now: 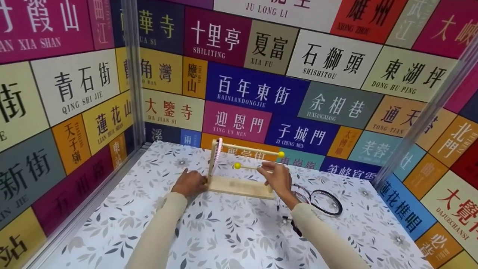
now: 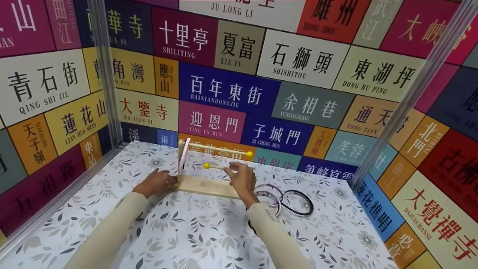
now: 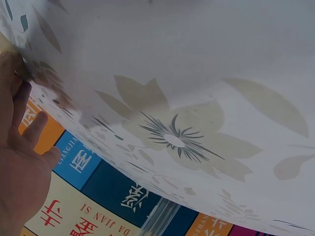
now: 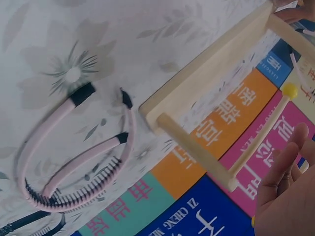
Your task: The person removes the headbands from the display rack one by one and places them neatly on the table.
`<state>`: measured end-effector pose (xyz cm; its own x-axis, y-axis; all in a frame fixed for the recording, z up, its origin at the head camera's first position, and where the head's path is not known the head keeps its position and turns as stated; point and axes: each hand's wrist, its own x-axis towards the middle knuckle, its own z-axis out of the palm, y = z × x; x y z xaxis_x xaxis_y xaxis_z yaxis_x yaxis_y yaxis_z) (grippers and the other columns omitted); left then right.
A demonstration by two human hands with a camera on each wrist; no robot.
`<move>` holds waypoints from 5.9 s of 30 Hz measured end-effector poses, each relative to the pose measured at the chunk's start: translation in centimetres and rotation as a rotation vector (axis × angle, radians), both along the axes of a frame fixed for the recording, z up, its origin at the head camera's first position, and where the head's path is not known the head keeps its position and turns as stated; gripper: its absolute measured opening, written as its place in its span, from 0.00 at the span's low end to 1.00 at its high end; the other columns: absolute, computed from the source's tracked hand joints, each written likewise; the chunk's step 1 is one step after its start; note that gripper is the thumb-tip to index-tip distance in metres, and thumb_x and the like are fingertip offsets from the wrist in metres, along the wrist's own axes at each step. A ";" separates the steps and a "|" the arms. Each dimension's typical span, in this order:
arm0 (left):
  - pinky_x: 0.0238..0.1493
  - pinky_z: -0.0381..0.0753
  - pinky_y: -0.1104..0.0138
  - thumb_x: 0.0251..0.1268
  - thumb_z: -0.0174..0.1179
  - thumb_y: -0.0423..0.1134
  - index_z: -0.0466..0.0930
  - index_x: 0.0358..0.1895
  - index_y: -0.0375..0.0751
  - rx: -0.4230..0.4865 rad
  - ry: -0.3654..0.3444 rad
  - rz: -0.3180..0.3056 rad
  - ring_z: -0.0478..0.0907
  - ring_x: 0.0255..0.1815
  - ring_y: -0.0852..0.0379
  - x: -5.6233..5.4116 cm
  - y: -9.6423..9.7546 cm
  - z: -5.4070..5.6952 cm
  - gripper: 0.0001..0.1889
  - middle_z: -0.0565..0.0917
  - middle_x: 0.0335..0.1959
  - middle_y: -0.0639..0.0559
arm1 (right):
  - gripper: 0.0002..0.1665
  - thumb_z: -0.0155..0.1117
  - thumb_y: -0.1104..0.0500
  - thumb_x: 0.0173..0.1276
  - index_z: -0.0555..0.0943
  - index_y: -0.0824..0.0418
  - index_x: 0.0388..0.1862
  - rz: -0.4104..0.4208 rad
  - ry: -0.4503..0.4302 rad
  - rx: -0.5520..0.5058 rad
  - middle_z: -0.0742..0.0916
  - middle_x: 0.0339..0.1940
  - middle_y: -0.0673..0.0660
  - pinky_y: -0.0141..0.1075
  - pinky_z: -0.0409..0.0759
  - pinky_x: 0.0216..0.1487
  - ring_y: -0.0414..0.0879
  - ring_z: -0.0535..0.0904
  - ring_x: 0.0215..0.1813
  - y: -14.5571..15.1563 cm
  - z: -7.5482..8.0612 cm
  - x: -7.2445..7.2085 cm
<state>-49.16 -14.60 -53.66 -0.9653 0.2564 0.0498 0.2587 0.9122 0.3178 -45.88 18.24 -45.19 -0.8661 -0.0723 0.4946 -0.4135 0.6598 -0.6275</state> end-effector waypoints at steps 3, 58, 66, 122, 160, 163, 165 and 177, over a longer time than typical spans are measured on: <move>0.83 0.45 0.39 0.70 0.68 0.45 0.90 0.53 0.48 0.003 -0.007 0.001 0.81 0.61 0.46 0.0 0.0 0.1 0.13 0.89 0.52 0.51 | 0.22 0.76 0.47 0.67 0.89 0.57 0.56 0.012 -0.009 0.006 0.93 0.45 0.55 0.31 0.71 0.12 0.47 0.83 0.15 -1.1 0.2 0.0; 0.83 0.49 0.42 0.70 0.68 0.49 0.90 0.52 0.49 -0.023 0.000 0.042 0.82 0.60 0.48 0.0 -0.2 -0.1 0.13 0.89 0.47 0.53 | 0.16 0.76 0.48 0.67 0.91 0.55 0.47 0.084 -0.046 -0.002 0.93 0.38 0.51 0.33 0.77 0.13 0.42 0.83 0.14 -13.2 0.7 0.3; 0.83 0.49 0.42 0.70 0.68 0.49 0.90 0.55 0.53 -0.034 -0.011 0.044 0.81 0.60 0.51 -0.2 0.0 0.0 0.14 0.89 0.49 0.56 | 0.15 0.75 0.48 0.68 0.91 0.55 0.47 0.065 -0.015 0.014 0.93 0.37 0.52 0.33 0.78 0.14 0.37 0.80 0.12 -12.2 1.6 0.2; 0.83 0.45 0.38 0.67 0.70 0.46 0.91 0.51 0.48 0.002 -0.026 0.008 0.81 0.62 0.45 -0.4 0.1 0.2 0.13 0.90 0.50 0.51 | 0.16 0.75 0.51 0.69 0.90 0.56 0.52 -0.165 0.036 -0.083 0.93 0.36 0.57 0.29 0.68 0.11 0.42 0.82 0.13 2.2 4.7 -0.8; 0.81 0.49 0.35 0.68 0.69 0.45 0.92 0.50 0.45 -0.019 0.017 -0.025 0.83 0.59 0.44 -0.3 0.1 -0.1 0.13 0.90 0.49 0.50 | 0.25 0.72 0.48 0.71 0.86 0.60 0.60 -0.371 -0.107 -0.092 0.92 0.44 0.63 0.31 0.67 0.12 0.44 0.85 0.18 15.7 3.2 1.4; 0.81 0.47 0.35 0.68 0.69 0.44 0.91 0.51 0.45 -0.011 0.000 -0.018 0.83 0.59 0.43 -0.2 0.0 0.1 0.13 0.90 0.48 0.49 | 0.24 0.70 0.49 0.71 0.86 0.61 0.61 -0.399 -0.142 -0.079 0.92 0.44 0.64 0.32 0.71 0.14 0.45 0.85 0.19 17.0 2.5 2.0; 0.81 0.47 0.35 0.68 0.69 0.44 0.91 0.52 0.45 -0.009 -0.013 -0.012 0.83 0.60 0.44 -0.1 0.0 0.2 0.13 0.90 0.49 0.50 | 0.24 0.70 0.50 0.71 0.86 0.61 0.60 -0.414 -0.160 -0.062 0.92 0.43 0.63 0.34 0.73 0.15 0.45 0.85 0.18 17.9 2.0 2.3; 0.81 0.46 0.36 0.68 0.69 0.45 0.91 0.52 0.45 -0.002 -0.036 -0.003 0.82 0.61 0.44 0.0 0.1 0.3 0.14 0.90 0.50 0.50 | 0.25 0.69 0.49 0.70 0.86 0.64 0.59 -0.433 -0.229 -0.021 0.92 0.30 0.57 0.34 0.75 0.20 0.42 0.84 0.19 22.5 -0.6 5.6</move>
